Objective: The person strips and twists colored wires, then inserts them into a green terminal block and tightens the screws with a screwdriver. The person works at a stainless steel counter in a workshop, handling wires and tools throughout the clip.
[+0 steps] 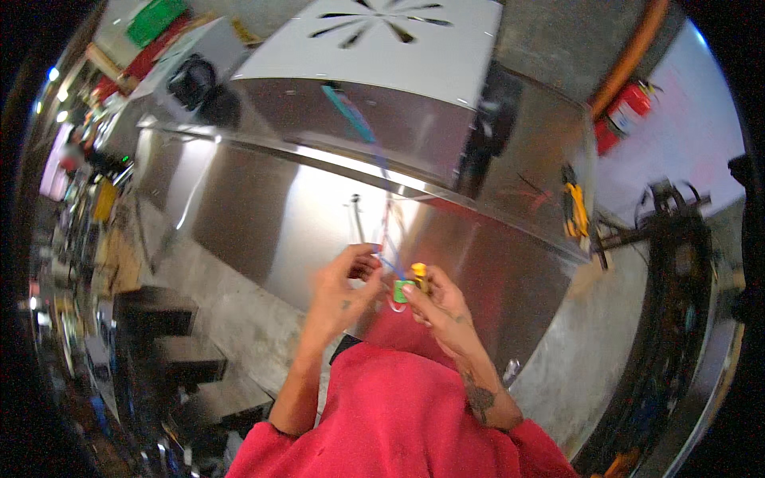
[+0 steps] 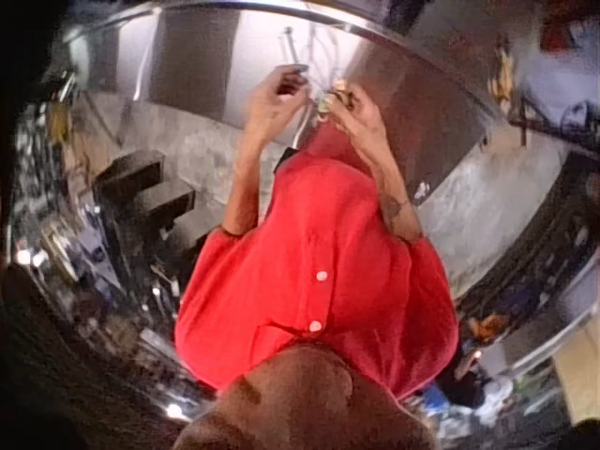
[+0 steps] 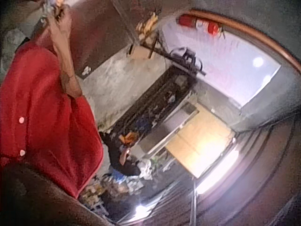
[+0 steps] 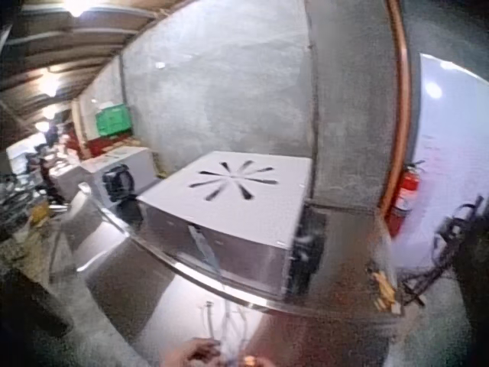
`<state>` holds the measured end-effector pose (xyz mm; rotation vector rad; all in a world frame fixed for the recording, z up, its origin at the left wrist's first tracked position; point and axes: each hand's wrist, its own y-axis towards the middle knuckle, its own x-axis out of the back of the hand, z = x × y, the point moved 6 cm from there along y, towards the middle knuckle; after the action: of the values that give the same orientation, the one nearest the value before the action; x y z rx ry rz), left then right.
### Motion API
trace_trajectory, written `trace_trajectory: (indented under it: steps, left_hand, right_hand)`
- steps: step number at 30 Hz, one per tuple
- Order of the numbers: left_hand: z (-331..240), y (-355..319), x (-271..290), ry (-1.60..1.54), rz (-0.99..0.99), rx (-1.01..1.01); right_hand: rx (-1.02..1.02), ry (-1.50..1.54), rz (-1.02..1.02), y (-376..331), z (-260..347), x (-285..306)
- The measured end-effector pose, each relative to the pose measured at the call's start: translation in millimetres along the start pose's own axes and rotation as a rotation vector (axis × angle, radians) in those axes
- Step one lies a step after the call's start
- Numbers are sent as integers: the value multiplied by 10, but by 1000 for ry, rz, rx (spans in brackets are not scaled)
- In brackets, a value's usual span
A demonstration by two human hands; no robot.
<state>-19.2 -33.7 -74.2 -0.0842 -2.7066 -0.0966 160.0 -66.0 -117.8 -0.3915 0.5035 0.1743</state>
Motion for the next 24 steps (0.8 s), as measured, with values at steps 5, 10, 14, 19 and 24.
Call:
trace_trajectory:
  steps: [5,10,14,19,24]
  left_hand:
    - [51,-115,-107,53,-40,-35]
    - [129,-171,-156,-87,65,-49]
    - [442,-142,-218,-267,43,-85]
    - [526,-142,-369,-621,207,113]
    - [519,-122,-300,-453,147,43]
  right_hand:
    - [-58,-65,-101,-134,-50,109]
    - [47,-78,-161,-225,-147,106]
    - [-29,-184,-69,-207,-47,-145]
    - [-35,-229,-41,-254,2,-194]
    - [-45,-274,-81,-272,13,-188]
